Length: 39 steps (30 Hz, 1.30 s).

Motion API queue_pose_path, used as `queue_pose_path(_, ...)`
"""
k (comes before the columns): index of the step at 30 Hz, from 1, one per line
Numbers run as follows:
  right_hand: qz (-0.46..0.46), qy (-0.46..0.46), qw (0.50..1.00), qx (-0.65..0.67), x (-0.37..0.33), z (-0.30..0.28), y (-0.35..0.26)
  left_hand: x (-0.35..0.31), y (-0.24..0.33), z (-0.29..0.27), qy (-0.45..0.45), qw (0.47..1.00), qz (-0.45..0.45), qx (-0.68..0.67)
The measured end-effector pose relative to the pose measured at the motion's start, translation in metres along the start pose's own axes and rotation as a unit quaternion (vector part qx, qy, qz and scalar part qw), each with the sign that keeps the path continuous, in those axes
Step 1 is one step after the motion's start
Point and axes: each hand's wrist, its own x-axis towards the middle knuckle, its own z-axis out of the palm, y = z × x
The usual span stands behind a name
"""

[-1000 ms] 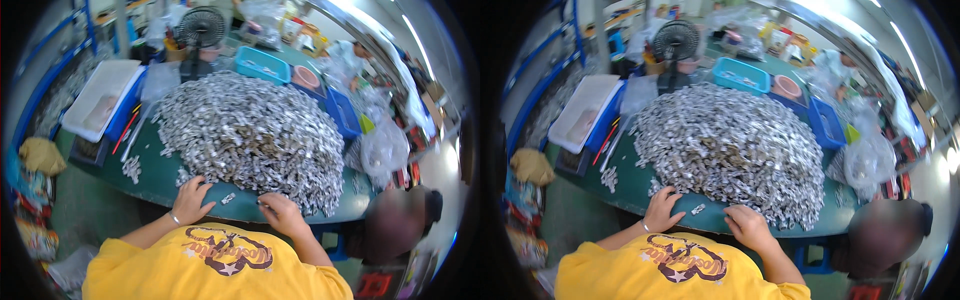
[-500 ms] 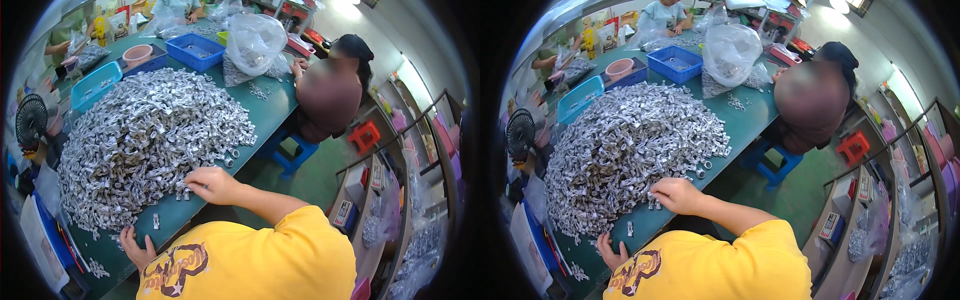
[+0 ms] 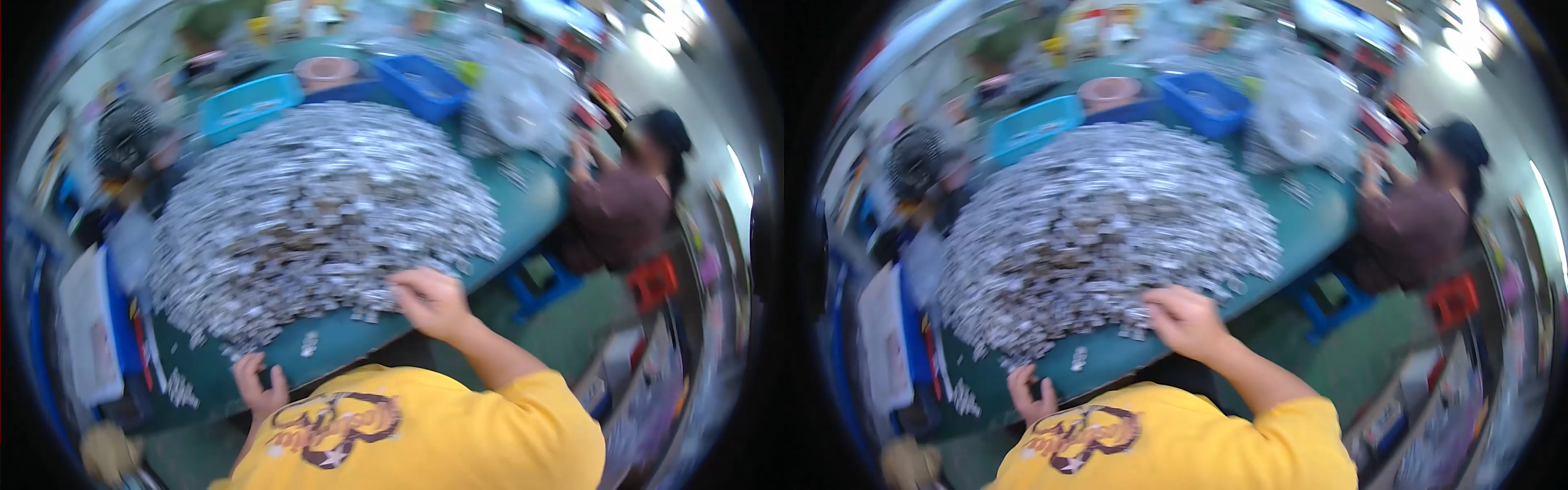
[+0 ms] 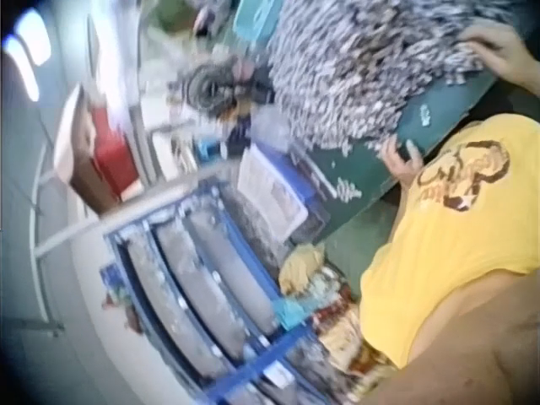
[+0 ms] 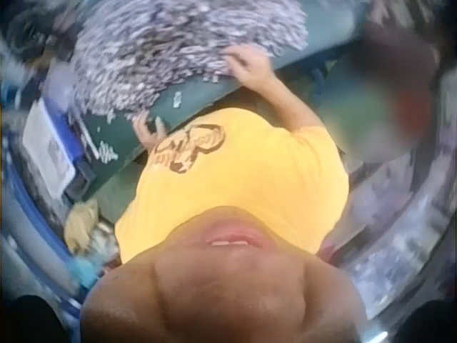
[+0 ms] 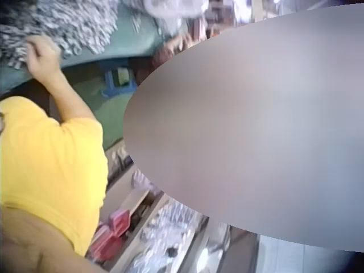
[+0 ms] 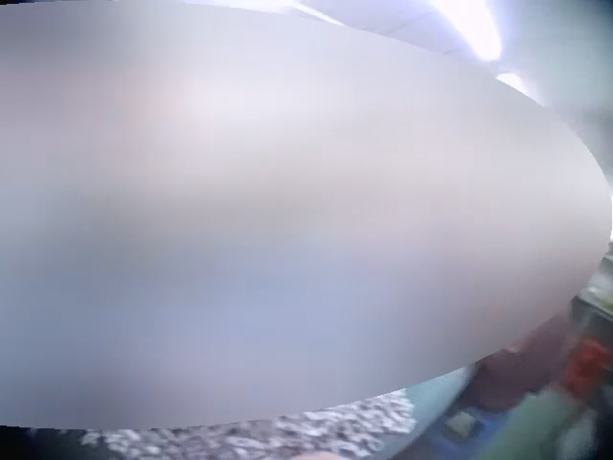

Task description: The person trims excess material from small metal parts using pliers and places the finished items into a container.

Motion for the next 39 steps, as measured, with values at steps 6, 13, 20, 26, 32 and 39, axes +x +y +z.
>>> queue_pose_path(6,0.039,0.132,0.990,0.033,0.006,0.006,0.001,0.004,0.006,-0.007,0.020,1.000,0.011,0.018)
queue_pose_path(13,-0.038,0.084,0.991,0.093,0.017,0.040,-0.012,-0.004,0.007,-0.007,0.041,0.999,-0.007,0.021)
queue_pose_path(20,-0.202,0.042,0.977,0.055,0.028,0.061,-0.031,-0.005,0.006,-0.004,0.069,0.994,0.049,0.070)
queue_pose_path(26,-0.097,0.096,0.991,0.012,0.025,0.040,-0.017,-0.004,0.004,-0.005,0.063,0.994,0.046,0.072)
queue_pose_path(32,-0.023,0.165,0.985,-0.031,0.006,0.013,0.006,-0.003,0.006,-0.004,0.048,0.995,0.049,0.071)
queue_pose_path(39,-0.025,0.139,0.989,-0.049,0.000,0.013,0.007,-0.003,0.005,-0.005,0.063,0.990,0.068,0.105)
